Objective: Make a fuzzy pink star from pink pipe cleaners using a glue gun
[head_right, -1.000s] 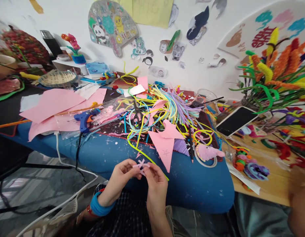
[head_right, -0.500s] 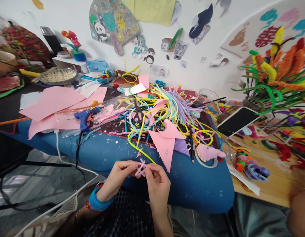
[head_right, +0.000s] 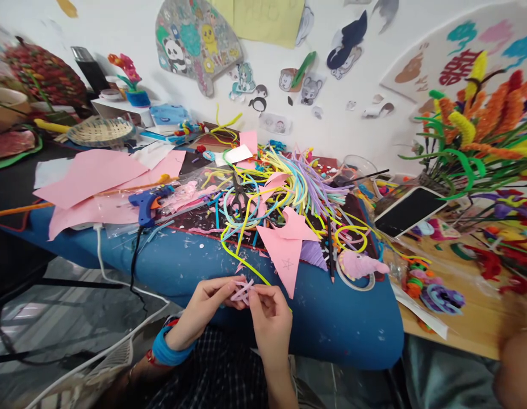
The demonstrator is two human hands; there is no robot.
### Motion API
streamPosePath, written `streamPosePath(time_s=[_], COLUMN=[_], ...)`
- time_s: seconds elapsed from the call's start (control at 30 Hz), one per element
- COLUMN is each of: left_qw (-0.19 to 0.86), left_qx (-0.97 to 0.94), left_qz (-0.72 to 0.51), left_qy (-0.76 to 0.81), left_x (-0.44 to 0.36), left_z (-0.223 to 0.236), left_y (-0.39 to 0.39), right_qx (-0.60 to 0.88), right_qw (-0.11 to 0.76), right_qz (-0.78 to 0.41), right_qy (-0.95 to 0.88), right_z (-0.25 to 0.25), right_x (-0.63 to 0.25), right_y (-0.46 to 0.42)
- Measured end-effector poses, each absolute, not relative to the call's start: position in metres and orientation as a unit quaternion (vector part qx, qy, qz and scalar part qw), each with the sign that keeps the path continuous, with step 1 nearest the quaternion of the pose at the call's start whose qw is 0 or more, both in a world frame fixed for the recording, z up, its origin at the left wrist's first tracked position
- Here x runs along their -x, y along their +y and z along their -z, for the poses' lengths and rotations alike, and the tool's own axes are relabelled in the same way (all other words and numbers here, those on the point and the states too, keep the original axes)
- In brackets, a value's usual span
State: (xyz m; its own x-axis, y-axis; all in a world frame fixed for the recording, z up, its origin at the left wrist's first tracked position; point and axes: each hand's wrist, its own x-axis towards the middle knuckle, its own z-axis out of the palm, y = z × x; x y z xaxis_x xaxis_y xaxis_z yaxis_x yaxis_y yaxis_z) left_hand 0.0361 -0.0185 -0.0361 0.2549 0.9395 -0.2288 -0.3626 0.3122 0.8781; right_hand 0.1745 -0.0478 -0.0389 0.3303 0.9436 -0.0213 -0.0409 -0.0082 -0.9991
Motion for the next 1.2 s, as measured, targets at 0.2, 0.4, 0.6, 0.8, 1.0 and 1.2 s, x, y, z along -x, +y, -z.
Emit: streamPosePath(time_s=[0.2,0.4,0.6,0.8,1.0,1.2], left_qw=[0.669,0.655,0.651,0.605,0.650,0.707], left_qx=[-0.429,-0.466,-0.488,-0.546,-0.518,-0.461], left_qz=[-0.483,-0.477,-0.465,-0.437,-0.411,-0.402], left_qy=[0.368,0.355,0.350,0.381,0.376,0.355], left_x=[-0.032,-0.029,-0.027,-0.026,-0.026,-0.027], left_z=[0.040,0.042,0.041,0.040,0.032,0.032], left_y=[-0.020,-0.021,-0.019,-0.019,-0.020,-0.018], right_qx=[0.551,0.550,0.532,0.530,0.537,0.531], right_qw=[0.573,0.572,0.545,0.537,0.530,0.522], right_qz=[-0.473,-0.489,-0.528,-0.508,-0.490,-0.492], right_qy=[-0.379,-0.363,-0.377,-0.416,-0.437,-0.450], right_z=[0.042,0.037,0.032,0.030,0.030,0.030], right_x=[-0.176,-0.175,-0.177,-0.178,-0.181,-0.187], right_y=[-0.047,-0.049,-0.048,-0.044,-0.044,-0.042])
